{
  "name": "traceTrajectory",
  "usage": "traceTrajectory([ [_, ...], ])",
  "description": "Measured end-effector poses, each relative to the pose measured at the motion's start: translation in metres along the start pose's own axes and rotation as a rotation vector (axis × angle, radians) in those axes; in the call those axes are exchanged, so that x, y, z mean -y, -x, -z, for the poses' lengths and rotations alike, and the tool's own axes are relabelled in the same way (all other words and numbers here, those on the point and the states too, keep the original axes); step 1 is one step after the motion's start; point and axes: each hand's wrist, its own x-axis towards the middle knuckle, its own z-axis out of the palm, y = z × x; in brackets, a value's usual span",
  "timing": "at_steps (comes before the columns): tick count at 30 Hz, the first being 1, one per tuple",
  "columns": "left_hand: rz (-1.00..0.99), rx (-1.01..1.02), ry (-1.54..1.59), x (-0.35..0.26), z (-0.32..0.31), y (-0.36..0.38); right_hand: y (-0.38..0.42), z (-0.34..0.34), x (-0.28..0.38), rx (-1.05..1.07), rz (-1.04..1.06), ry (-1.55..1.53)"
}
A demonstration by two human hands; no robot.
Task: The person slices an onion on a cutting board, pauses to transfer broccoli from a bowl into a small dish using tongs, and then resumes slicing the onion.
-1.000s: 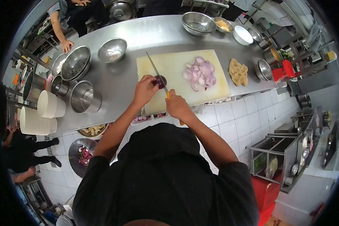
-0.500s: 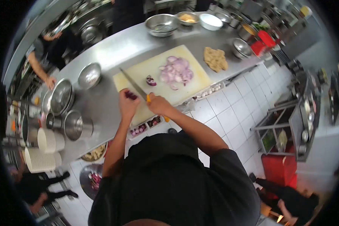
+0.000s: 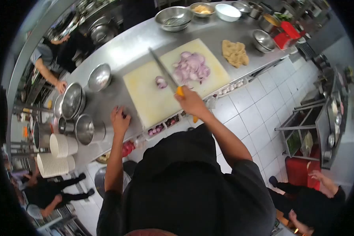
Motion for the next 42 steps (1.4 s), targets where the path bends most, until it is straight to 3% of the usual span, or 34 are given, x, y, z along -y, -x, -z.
traceTrajectory([
  [3,-0.073,-0.116,0.115,-0.051,-0.006,-0.027,0.013,0.018,-0.004,-0.011,-0.091,-0.084],
  [6,-0.120,-0.050,0.333,-0.120,-0.016,-0.065,0.021,0.025,-0.007,-0.007,-0.157,-0.157],
  [8,-0.021,0.048,0.298,-0.154,-0.038,-0.087,0.024,0.026,-0.014,-0.006,-0.161,-0.199],
  [10,0.062,0.150,0.243,-0.165,-0.074,-0.105,0.026,0.021,-0.031,0.002,-0.136,-0.246],
  [11,0.002,0.267,0.157,-0.165,-0.085,-0.112,0.026,0.019,-0.034,-0.005,-0.160,-0.246],
  [14,0.007,0.157,0.305,-0.174,-0.100,-0.110,0.034,0.018,-0.035,0.022,-0.187,-0.240],
  [17,-0.314,0.040,0.227,-0.171,-0.071,-0.093,0.034,0.019,-0.029,0.043,-0.250,-0.190],
  [20,-0.504,0.112,0.121,-0.152,-0.044,-0.072,0.024,0.008,-0.043,0.067,-0.125,-0.118],
  [24,-0.663,-0.005,0.354,-0.134,-0.036,-0.036,0.009,0.001,-0.044,0.056,0.057,0.063],
  [25,-0.600,0.048,0.447,-0.134,-0.030,-0.030,0.002,-0.005,-0.053,0.049,0.136,0.110],
  [30,-0.149,-0.139,0.557,-0.145,-0.036,-0.022,-0.003,-0.009,-0.004,0.182,0.050,0.161],
  [33,-0.083,-0.144,0.559,-0.145,-0.044,-0.029,-0.002,-0.011,0.008,0.159,0.125,0.278],
  [42,-0.060,-0.052,0.672,-0.140,-0.056,-0.044,0.009,0.012,0.046,0.311,-0.041,0.337],
])
